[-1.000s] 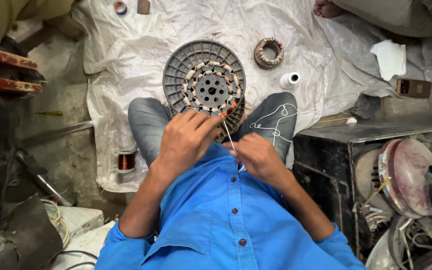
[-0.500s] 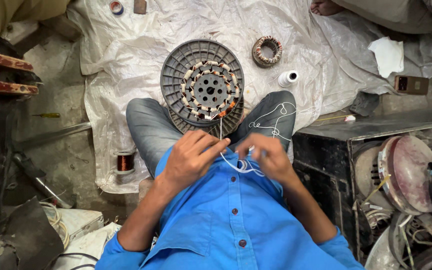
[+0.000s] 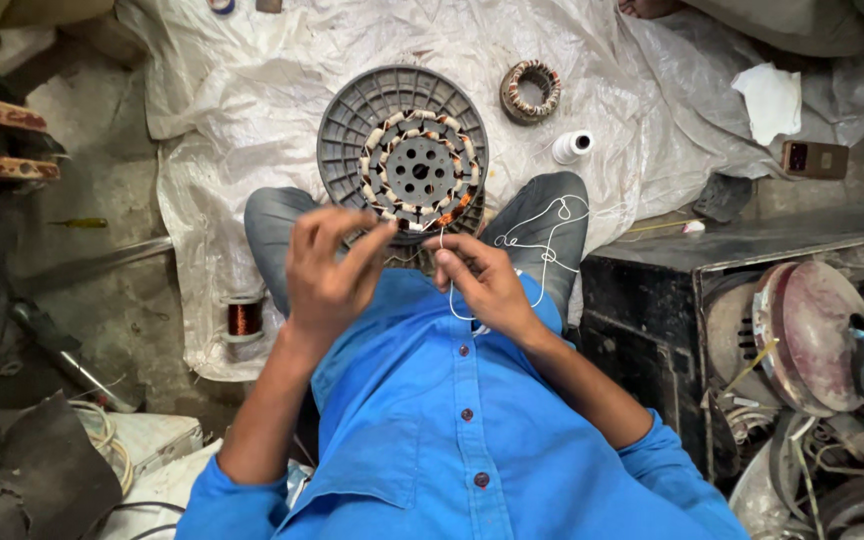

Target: The person sits on the floor and ties white string around copper windings on a motor stator. They repeatedly pull the string, wrap it around the windings, and tie knots to secure the coils.

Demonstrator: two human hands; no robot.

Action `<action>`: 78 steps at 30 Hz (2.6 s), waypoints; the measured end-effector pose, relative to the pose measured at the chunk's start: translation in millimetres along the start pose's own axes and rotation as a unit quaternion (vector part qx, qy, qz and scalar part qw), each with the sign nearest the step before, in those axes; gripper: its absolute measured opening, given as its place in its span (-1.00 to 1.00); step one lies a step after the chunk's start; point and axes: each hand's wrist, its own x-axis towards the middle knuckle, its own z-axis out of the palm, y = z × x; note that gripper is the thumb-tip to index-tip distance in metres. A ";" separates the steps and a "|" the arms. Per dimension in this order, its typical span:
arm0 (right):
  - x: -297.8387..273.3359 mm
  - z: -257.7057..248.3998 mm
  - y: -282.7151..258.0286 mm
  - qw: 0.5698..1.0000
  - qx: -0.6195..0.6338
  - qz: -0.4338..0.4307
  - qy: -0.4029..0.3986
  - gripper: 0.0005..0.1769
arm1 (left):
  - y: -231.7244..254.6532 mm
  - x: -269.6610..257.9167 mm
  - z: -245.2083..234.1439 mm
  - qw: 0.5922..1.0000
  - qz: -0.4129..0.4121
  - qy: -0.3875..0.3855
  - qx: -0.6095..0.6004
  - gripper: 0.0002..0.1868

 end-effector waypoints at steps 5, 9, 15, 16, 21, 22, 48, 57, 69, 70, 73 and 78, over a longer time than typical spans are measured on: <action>0.2 14.2 -24.0 0.968 -0.228 -0.102 0.037 -0.80 | -5.7 12.8 18.7 1.000 0.005 0.010 -0.016 -0.74; -4.1 18.1 -40.9 0.937 -0.313 -0.157 0.021 -0.81 | -5.7 6.3 23.6 1.000 0.001 0.014 -0.023 -0.73; 6.0 16.5 -57.6 0.918 -0.343 -0.199 -0.007 -0.79 | -6.8 6.1 24.9 1.000 -0.001 0.012 -0.026 -0.64; 5.2 16.4 -58.7 0.920 -0.340 -0.193 -0.013 -0.78 | -6.1 5.7 24.7 1.000 0.000 0.012 -0.027 -0.63; 5.4 22.1 -56.6 0.938 -0.288 -0.191 -0.031 -0.83 | -18.8 10.0 24.7 1.000 -0.009 0.006 0.018 -0.62; 5.2 24.5 -56.1 0.937 -0.293 -0.188 -0.039 -0.83 | -21.0 11.2 23.7 1.000 -0.023 0.000 0.014 -0.60; 33.4 -153.5 121.5 0.733 -0.671 -0.001 0.114 -0.77 | 8.1 2.1 -25.6 0.915 0.030 -0.112 -0.386 -0.89; -4.8 -214.1 43.1 0.843 -0.497 0.069 0.193 -0.77 | -14.7 -13.6 -49.1 0.977 -0.012 -0.116 -0.176 -0.48; -21.2 -226.4 -33.3 0.875 -0.398 -0.026 0.274 -0.88 | -4.4 -5.0 -60.6 0.958 -0.055 -0.255 -0.122 -0.71; -23.8 -228.0 -29.1 0.927 -0.246 -0.015 0.284 -0.89 | -2.1 -7.8 -62.2 0.954 -0.067 -0.261 -0.131 -0.70; -18.5 -245.8 -15.4 0.914 -0.174 -0.102 0.353 -0.93 | -1.0 -9.7 -61.8 0.944 -0.096 -0.290 -0.128 -0.71; -14.0 -281.1 -14.2 0.902 0.050 -0.235 0.359 -0.88 | -5.7 -13.6 -57.5 0.934 -0.073 -0.326 -0.125 -0.79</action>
